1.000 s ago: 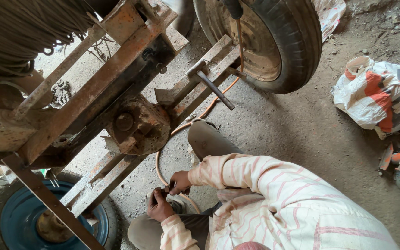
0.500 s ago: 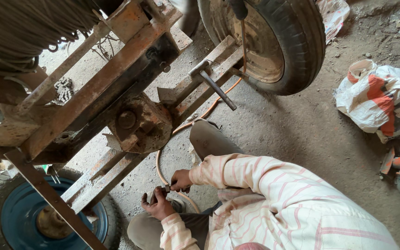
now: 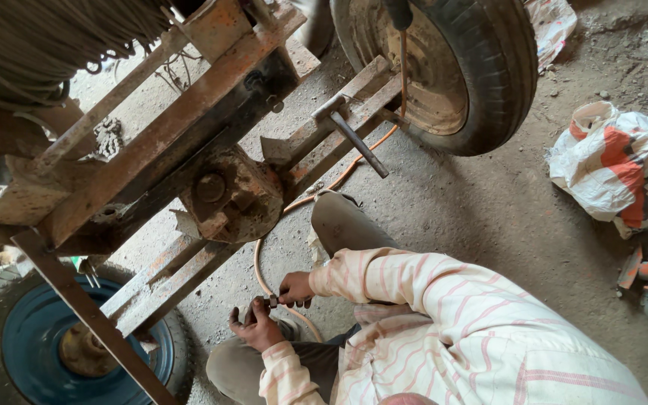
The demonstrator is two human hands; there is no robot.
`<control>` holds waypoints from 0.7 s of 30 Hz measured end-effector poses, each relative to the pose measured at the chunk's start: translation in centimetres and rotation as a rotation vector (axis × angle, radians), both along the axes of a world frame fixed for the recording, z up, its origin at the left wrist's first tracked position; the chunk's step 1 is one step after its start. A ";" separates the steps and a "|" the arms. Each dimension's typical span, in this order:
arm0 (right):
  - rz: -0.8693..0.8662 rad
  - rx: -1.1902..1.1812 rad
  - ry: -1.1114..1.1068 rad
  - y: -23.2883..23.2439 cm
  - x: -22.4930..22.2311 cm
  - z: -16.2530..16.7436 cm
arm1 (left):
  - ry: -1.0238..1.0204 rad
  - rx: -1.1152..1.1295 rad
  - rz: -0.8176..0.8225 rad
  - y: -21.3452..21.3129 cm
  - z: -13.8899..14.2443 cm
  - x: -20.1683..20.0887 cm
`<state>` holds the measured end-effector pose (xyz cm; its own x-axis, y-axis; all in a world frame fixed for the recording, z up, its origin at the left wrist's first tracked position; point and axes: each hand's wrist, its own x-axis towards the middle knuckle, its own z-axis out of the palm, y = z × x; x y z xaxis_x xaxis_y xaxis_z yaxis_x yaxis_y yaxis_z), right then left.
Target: The person lies under a cart and hammers a bolt into the axle bracket, then threads a nut onto the bolt by hand. They hold the bolt in place with one hand while striking it with a hammer, then fit and turn the nut onto the protruding bolt end.
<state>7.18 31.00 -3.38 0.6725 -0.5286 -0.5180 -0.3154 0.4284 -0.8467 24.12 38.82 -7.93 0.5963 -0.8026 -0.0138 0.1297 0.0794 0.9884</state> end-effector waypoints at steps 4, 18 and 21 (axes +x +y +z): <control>0.003 -0.091 -0.012 0.2 -0.1 0.2 | 0.020 -0.020 0.002 0.0 -0.4 0.2; 0.043 -0.055 -0.057 0.0 0.3 -0.3 | 0.015 -0.012 0.005 0.4 0.3 0.1; 0.022 -0.117 -0.012 0.1 0.2 -0.1 | -0.089 0.037 0.000 0.4 0.4 0.2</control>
